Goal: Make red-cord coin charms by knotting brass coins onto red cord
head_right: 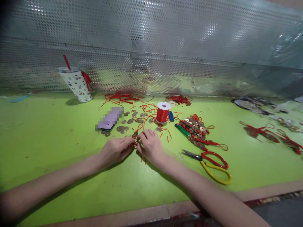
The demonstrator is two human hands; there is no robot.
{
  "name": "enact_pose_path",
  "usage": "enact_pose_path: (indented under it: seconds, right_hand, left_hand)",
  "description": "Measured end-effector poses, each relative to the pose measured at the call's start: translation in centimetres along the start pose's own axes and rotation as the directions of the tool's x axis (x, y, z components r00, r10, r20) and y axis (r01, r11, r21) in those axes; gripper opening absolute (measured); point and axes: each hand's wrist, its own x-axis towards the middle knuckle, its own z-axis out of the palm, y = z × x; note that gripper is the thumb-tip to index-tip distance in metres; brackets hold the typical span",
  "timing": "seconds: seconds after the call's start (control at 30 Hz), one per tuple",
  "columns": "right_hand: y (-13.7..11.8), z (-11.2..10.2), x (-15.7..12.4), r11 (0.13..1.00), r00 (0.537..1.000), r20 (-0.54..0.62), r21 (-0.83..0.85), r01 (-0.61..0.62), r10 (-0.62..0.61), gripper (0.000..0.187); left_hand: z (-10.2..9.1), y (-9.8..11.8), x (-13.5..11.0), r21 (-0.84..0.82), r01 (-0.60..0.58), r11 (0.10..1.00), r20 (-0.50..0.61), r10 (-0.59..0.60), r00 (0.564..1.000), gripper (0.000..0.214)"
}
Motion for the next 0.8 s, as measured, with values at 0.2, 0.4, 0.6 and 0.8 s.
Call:
enact_pose_path:
  seconds: [0.2,0.4,0.6,0.8]
  right_hand:
    - [0.8,-0.8,0.3,0.994,0.994,-0.065,-0.058,-0.090,0.086,0.007]
    - [0.3,-2.0,0.4,0.986,0.970,0.224,0.115,-0.123,0.094,0.013]
    - [-0.3,-1.6,0.2,0.942,0.941,0.283,0.222,-0.252,0.185,0.027]
    - [-0.8,-1.6,-0.2,0.967,0.958,0.260,0.183,-0.175,0.124,0.021]
  left_hand:
    - [-0.1,0.0,0.0,0.007,0.016,1.000,0.028,-0.016,0.999,0.015]
    - [0.1,-0.1,0.1,-0.016,0.042,0.999,0.000,-0.042,0.999,0.016]
    - [0.2,-0.3,-0.2,-0.038,0.110,0.993,0.016,-0.109,0.994,0.015]
    - [0.1,-0.2,-0.1,-0.106,0.188,0.976,0.092,-0.179,0.980,0.015]
